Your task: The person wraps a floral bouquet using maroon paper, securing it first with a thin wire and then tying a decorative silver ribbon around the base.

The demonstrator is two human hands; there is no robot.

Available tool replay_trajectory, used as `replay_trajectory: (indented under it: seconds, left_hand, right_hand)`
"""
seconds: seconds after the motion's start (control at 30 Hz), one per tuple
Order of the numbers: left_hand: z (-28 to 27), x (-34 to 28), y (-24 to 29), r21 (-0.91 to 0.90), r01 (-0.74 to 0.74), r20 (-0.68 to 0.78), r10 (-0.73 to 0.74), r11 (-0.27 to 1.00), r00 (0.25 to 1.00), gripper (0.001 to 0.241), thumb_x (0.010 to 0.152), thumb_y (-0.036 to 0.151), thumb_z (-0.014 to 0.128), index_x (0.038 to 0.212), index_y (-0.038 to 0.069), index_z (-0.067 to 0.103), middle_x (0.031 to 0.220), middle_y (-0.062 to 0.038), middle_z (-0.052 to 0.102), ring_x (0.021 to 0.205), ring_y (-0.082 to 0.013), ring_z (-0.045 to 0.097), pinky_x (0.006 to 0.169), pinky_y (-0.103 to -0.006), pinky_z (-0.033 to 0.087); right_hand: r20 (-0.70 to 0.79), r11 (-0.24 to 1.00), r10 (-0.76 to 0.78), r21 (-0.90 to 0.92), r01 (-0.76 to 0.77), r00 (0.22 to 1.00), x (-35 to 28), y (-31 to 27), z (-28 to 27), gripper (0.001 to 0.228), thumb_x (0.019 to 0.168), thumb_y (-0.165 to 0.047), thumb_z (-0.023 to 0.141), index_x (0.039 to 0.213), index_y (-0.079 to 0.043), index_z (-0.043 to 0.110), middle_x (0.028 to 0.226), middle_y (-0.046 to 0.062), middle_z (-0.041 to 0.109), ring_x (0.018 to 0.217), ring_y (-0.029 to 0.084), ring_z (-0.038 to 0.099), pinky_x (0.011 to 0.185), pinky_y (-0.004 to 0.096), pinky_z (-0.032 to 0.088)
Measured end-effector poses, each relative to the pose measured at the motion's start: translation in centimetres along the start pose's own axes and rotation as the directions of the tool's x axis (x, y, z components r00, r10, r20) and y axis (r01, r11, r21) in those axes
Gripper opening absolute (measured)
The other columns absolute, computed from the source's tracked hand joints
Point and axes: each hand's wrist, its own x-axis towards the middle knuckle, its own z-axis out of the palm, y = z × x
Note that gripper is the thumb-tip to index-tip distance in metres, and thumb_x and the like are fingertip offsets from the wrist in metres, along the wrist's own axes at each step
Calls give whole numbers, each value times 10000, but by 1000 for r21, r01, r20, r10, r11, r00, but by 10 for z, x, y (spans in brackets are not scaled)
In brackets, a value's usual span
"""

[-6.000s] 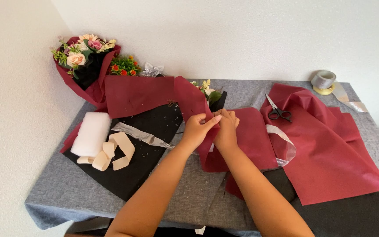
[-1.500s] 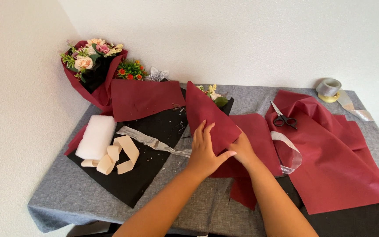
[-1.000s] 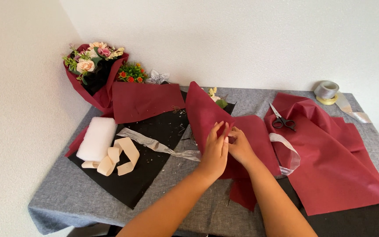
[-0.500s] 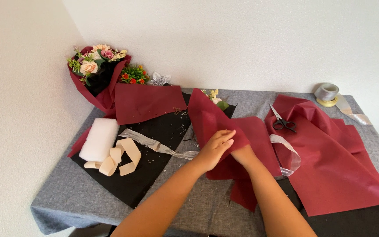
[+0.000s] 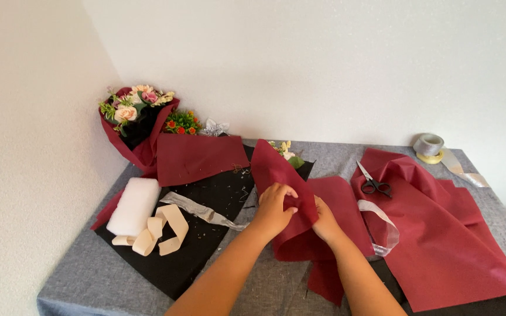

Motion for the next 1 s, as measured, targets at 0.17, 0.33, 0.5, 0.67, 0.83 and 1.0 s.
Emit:
replay_trajectory:
  seconds: [0.17, 0.33, 0.5, 0.67, 0.83, 1.0]
  left_hand:
    - [2, -7, -3, 164, -216, 48, 211, 963, 976, 135, 1009, 172, 581, 1143, 188, 588, 1204, -40, 552, 1368, -291, 461, 1173, -510, 283]
    - [8, -7, -19, 297, -378, 29, 387, 877, 922, 162, 1063, 154, 470, 1164, 147, 596, 1215, -79, 568, 1403, -317, 442, 1180, -551, 256]
    - [9, -4, -32, 252, -397, 46, 399, 883, 916, 214, 1090, 217, 414, 1165, 131, 595, 1254, -105, 557, 1437, -346, 405, 1193, -594, 214]
    - [9, -7, -29, 338, -405, 38, 417, 850, 908, 282, 1104, 234, 392, 1200, 78, 608, 1280, -155, 555, 1440, -345, 392, 1202, -571, 201]
    - [2, -10, -21, 361, -395, 65, 400, 845, 914, 372, 1110, 244, 364, 1289, 16, 597, 1340, -225, 542, 1427, -368, 395, 1210, -575, 176]
    - [4, -10, -25, 233, -412, 63, 409, 881, 910, 293, 1105, 211, 353, 1290, 122, 563, 1319, -127, 503, 1452, -378, 362, 1208, -605, 169]
  right_hand:
    - [-157, 962, 270, 78, -261, 950, 6, 1, -22, 513, 1087, -358, 355, 1250, 3, 683, 1106, 226, 659, 1072, 310, 599, 965, 452, 492]
    - [-86, 934, 354, 86, -347, 931, 9, -4, -33, 398, 930, -211, 737, 1271, -23, 657, 989, 145, 718, 831, 194, 677, 668, 315, 606]
    - [-296, 938, 271, -135, -321, 916, 16, 7, -32, 135, 957, -164, 690, 1013, -77, 778, 852, 137, 766, 728, 201, 739, 601, 307, 606]
    - [-192, 836, 42, -531, -140, 981, 19, -81, -2, 328, 860, -407, 795, 1074, -165, 736, 896, 58, 758, 933, 227, 713, 828, 351, 574]
    - [-4, 533, -274, -833, 148, 962, 63, -79, 19, 338, 852, -406, 787, 1054, -139, 739, 788, 34, 671, 858, 221, 673, 817, 331, 558]
    - [-56, 631, 42, -773, -70, 998, 127, -33, 11, 302, 950, -402, 665, 962, -138, 812, 906, 114, 720, 1026, 331, 638, 914, 394, 551]
